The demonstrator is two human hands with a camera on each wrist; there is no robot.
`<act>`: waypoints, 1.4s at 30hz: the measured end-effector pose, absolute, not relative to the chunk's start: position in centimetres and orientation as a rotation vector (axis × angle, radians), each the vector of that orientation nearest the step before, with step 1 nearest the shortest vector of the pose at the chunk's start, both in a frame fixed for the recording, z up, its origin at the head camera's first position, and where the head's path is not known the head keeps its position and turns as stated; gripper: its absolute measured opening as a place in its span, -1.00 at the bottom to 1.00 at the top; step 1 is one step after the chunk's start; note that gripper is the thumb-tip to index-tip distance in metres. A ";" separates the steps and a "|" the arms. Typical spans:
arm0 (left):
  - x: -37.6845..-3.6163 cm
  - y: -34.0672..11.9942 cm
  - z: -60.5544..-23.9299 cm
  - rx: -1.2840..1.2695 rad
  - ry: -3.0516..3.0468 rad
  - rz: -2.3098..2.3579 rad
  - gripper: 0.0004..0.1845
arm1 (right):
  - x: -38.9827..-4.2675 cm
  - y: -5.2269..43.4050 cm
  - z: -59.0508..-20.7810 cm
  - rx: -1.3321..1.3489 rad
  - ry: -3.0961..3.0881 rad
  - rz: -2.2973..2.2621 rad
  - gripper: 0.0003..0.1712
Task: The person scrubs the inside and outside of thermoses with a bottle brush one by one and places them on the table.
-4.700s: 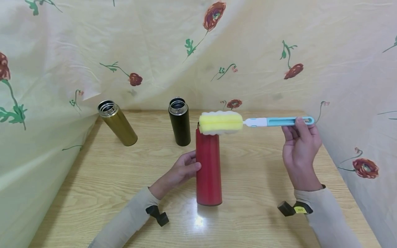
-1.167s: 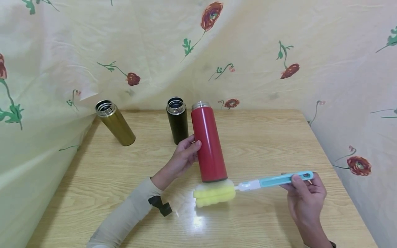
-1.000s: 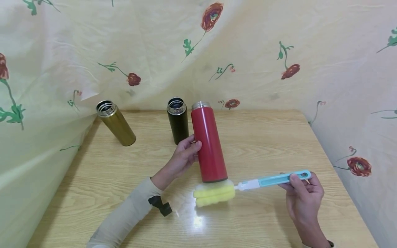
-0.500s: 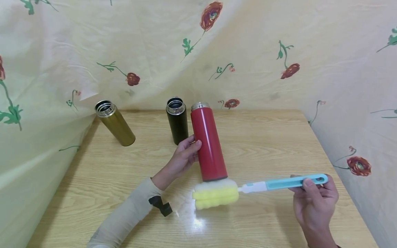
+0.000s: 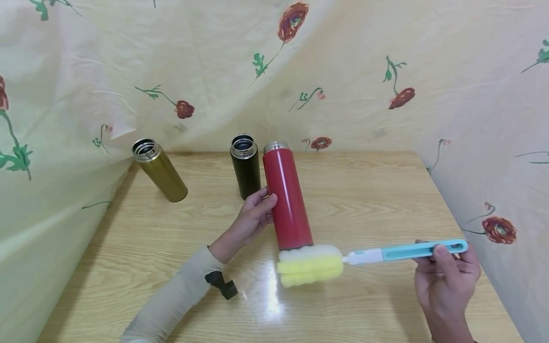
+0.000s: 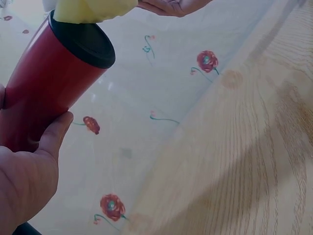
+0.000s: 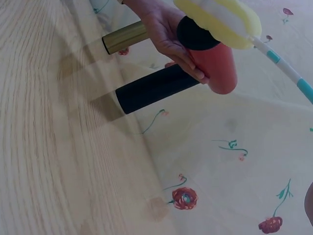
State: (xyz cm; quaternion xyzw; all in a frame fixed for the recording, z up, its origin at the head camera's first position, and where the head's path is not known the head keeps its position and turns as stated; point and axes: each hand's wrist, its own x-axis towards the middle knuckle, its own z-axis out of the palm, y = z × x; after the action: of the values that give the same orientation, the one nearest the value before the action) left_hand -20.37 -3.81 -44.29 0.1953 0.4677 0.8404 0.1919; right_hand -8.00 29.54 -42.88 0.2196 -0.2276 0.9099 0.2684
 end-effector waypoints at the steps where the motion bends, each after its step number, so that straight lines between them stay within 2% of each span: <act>1: -20.3 -3.8 -44.3 0.546 1.311 2.362 -0.03 | -8.0 29.6 -42.9 0.585 -0.616 2.457 -0.81; 17: -20.4 -3.5 -44.1 0.550 1.258 2.381 0.01 | -8.6 28.9 -45.7 0.527 -0.861 2.415 -0.70; 32: -20.4 -3.8 -44.3 0.531 1.284 2.381 -0.06 | -8.3 29.4 -42.5 0.450 -0.768 2.358 -0.68; 42: -20.4 -3.7 -44.2 0.547 1.290 2.379 0.00 | -8.1 29.8 -41.3 0.455 -0.733 2.354 -0.73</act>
State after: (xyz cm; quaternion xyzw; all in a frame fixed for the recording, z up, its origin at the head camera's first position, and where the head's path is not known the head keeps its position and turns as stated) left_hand -20.42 -3.72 -44.23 0.1945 0.4586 0.8462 0.1891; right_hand -8.08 29.84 -41.28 0.1723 -0.2776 0.8922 0.3119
